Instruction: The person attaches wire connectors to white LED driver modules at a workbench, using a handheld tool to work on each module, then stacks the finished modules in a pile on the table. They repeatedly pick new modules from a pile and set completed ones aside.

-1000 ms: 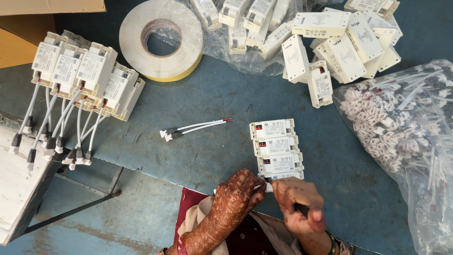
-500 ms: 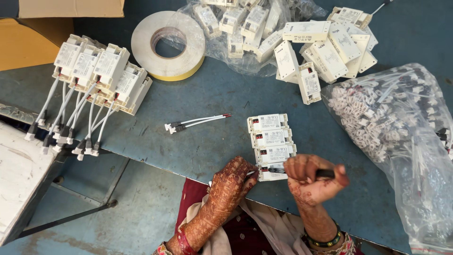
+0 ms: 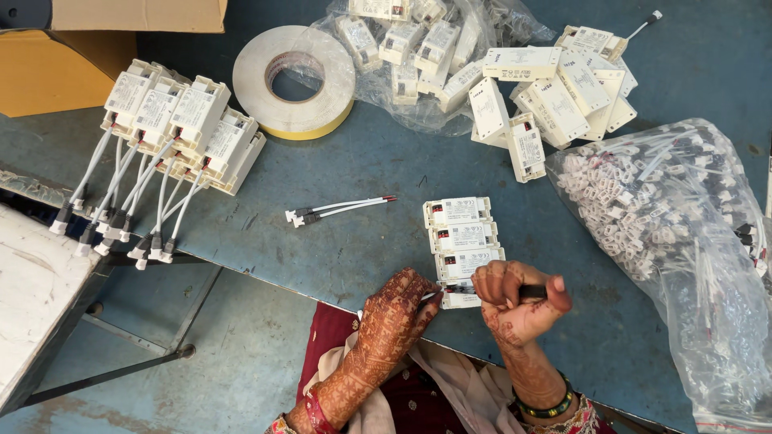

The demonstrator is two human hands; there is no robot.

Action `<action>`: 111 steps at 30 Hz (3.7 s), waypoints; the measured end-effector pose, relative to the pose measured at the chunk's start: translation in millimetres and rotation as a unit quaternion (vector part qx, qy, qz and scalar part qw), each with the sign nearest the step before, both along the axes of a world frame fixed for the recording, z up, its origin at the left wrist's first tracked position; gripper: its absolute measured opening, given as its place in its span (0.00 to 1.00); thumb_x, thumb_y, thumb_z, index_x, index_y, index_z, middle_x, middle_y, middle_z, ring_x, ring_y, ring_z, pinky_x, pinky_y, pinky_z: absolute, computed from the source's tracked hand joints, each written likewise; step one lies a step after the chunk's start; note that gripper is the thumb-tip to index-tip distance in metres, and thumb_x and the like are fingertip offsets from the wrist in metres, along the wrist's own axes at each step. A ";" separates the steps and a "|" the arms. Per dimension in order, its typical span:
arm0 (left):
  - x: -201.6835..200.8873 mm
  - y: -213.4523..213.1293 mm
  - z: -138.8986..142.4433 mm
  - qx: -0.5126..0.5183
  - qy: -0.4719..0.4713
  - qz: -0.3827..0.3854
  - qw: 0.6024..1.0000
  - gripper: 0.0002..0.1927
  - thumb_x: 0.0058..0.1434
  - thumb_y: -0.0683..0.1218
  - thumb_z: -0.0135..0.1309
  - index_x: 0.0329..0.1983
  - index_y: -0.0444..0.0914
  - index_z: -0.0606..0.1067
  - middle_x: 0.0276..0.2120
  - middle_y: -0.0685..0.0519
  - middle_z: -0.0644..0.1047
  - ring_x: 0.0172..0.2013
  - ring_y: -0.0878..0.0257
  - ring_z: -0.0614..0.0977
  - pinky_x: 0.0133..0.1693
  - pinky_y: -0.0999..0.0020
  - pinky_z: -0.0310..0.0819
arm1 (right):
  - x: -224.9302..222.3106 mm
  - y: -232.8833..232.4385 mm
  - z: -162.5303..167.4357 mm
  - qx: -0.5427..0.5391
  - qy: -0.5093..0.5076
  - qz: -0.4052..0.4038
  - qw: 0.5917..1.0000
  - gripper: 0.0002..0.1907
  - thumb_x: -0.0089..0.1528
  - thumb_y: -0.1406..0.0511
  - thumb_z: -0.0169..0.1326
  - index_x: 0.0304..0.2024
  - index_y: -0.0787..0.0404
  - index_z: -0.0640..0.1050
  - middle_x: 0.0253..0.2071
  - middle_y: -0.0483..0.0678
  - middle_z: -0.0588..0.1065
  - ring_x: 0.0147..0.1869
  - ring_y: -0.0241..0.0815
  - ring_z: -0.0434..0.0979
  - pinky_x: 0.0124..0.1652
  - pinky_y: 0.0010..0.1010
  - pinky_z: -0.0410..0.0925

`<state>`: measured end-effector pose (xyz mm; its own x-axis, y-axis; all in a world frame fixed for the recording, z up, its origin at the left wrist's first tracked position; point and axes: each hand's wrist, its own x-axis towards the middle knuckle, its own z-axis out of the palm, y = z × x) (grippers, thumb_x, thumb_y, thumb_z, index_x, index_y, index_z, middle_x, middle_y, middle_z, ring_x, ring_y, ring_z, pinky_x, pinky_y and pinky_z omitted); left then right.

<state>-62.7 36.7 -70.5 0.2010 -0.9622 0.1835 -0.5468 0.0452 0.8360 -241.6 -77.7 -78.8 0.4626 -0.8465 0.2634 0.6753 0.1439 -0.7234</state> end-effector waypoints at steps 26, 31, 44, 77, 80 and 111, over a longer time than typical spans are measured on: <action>2.0 -3.0 6.1 0.061 0.047 -0.035 0.996 0.11 0.55 0.44 0.64 0.42 0.40 0.80 0.36 0.51 0.77 0.40 0.51 0.81 0.36 0.58 0.75 | 9.6 23.9 35.3 -0.052 0.135 -0.043 0.988 0.36 0.67 0.43 0.40 0.14 0.60 0.59 0.12 0.48 0.59 0.16 0.39 0.54 0.23 0.34 0.49; 3.3 -5.1 5.4 0.063 0.046 -0.037 0.996 0.11 0.56 0.44 0.63 0.42 0.40 0.80 0.37 0.51 0.77 0.40 0.51 0.80 0.37 0.57 0.75 | 13.3 28.2 39.2 -0.070 0.162 -0.055 0.983 0.38 0.69 0.41 0.38 0.14 0.60 0.58 0.11 0.46 0.59 0.15 0.39 0.55 0.23 0.33 0.49; 12.9 -11.7 12.4 0.022 0.001 -0.045 0.999 0.09 0.58 0.43 0.61 0.42 0.40 0.80 0.37 0.51 0.78 0.41 0.50 0.80 0.39 0.56 0.75 | 3.2 13.4 -1.2 -0.016 0.067 -0.023 0.997 0.37 0.68 0.41 0.36 0.14 0.58 0.59 0.12 0.44 0.56 0.16 0.38 0.49 0.21 0.34 0.47; 11.8 -5.1 8.1 -0.008 -0.060 -0.023 0.998 0.05 0.55 0.41 0.61 0.36 0.41 0.81 0.35 0.53 0.78 0.42 0.51 0.79 0.45 0.56 0.71 | -11.6 20.0 56.5 -0.316 0.709 -0.015 0.631 0.27 0.48 0.60 0.69 0.51 0.40 0.84 0.50 0.34 0.75 0.37 0.34 0.82 0.31 0.30 0.75; 13.0 -6.1 6.6 0.005 -0.066 -0.033 0.997 0.05 0.56 0.42 0.61 0.36 0.41 0.82 0.36 0.53 0.79 0.43 0.52 0.79 0.46 0.55 0.70 | -10.9 20.0 57.0 -0.295 0.719 -0.006 0.630 0.27 0.49 0.59 0.69 0.52 0.39 0.84 0.51 0.33 0.75 0.35 0.34 0.81 0.31 0.30 0.75; 125.9 -91.6 -20.6 -0.138 -0.418 0.069 0.895 0.04 0.60 0.46 0.61 0.33 0.43 0.78 0.33 0.55 0.74 0.39 0.59 0.78 0.43 0.57 0.68 | -17.0 33.9 74.5 -0.233 0.558 -0.117 0.788 0.16 0.52 0.66 0.69 0.42 0.61 0.85 0.38 0.44 0.79 0.25 0.30 0.72 0.24 0.23 0.66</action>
